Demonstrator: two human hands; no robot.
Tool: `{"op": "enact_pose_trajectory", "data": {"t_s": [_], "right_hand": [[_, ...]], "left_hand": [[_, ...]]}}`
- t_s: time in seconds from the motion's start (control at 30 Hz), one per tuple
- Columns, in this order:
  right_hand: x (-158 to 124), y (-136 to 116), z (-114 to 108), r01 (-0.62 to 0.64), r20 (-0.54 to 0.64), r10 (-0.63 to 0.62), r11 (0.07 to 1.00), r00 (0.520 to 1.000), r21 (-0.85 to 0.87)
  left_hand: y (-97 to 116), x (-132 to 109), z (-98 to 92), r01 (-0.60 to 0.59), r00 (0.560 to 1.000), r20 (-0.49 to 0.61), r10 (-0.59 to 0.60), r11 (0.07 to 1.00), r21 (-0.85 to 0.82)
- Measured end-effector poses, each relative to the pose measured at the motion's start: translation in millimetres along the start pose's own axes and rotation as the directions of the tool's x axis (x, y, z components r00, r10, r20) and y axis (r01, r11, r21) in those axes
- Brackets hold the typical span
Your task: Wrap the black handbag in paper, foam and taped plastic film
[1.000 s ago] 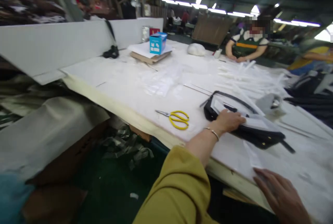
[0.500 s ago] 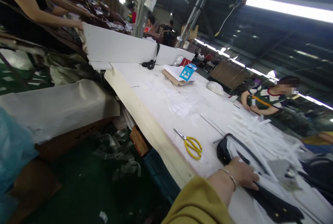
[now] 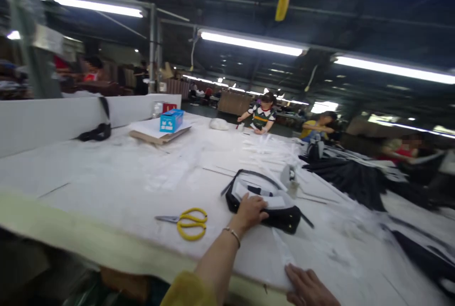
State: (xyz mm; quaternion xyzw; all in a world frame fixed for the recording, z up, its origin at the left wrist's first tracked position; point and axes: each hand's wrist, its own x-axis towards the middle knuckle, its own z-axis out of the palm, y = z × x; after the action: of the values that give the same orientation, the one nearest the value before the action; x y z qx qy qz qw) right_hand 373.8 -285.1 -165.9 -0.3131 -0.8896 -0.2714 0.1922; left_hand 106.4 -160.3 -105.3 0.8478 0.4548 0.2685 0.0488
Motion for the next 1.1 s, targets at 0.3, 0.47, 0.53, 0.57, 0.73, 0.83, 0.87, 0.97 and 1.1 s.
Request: {"op": "enact_pose_trajectory", "data": {"t_s": [0.3,0.47,0.53,0.57,0.73,0.83,0.87,0.97,1.1], "right_hand": [[-7,-19,7,-0.123,-0.006,0.123,0.992,0.992,0.005],[-7,-31,22,-0.25,-0.077,0.255,0.966,0.964,0.071],[-7,-36,30,-0.299,-0.153,0.313,0.948,0.937,0.107],[-6,-38,32,-0.313,-0.18,0.331,0.942,0.926,0.121],[3,-36,8,-0.282,-0.053,0.288,0.954,0.956,0.104],[10,-34,-10,-0.257,0.025,0.256,0.962,0.966,0.093],[11,-33,-14,-0.269,0.024,0.268,0.958,0.963,0.097],[13,-34,-17,-0.29,0.026,0.289,0.949,0.957,0.124],[13,-36,-14,-0.3,0.035,0.298,0.947,0.954,0.115]], "left_hand": [[-2,2,-2.5,0.06,0.996,0.061,-0.059,0.998,-0.008],[-5,4,-1.2,0.065,0.996,0.066,-0.064,0.998,-0.016],[-6,5,-1.3,0.064,0.995,0.071,-0.063,0.998,-0.017],[-5,4,-1.7,0.064,0.995,0.074,-0.063,0.998,-0.016],[-1,3,-6.3,0.074,0.994,0.079,-0.074,0.997,-0.007],[1,3,-8.4,0.075,0.994,0.079,-0.075,0.997,0.0],[1,3,-8.5,0.074,0.994,0.078,-0.074,0.997,0.003],[0,4,-7.6,0.071,0.995,0.075,-0.072,0.997,0.01],[-1,4,-6.3,0.068,0.995,0.072,-0.069,0.998,0.016]]}}
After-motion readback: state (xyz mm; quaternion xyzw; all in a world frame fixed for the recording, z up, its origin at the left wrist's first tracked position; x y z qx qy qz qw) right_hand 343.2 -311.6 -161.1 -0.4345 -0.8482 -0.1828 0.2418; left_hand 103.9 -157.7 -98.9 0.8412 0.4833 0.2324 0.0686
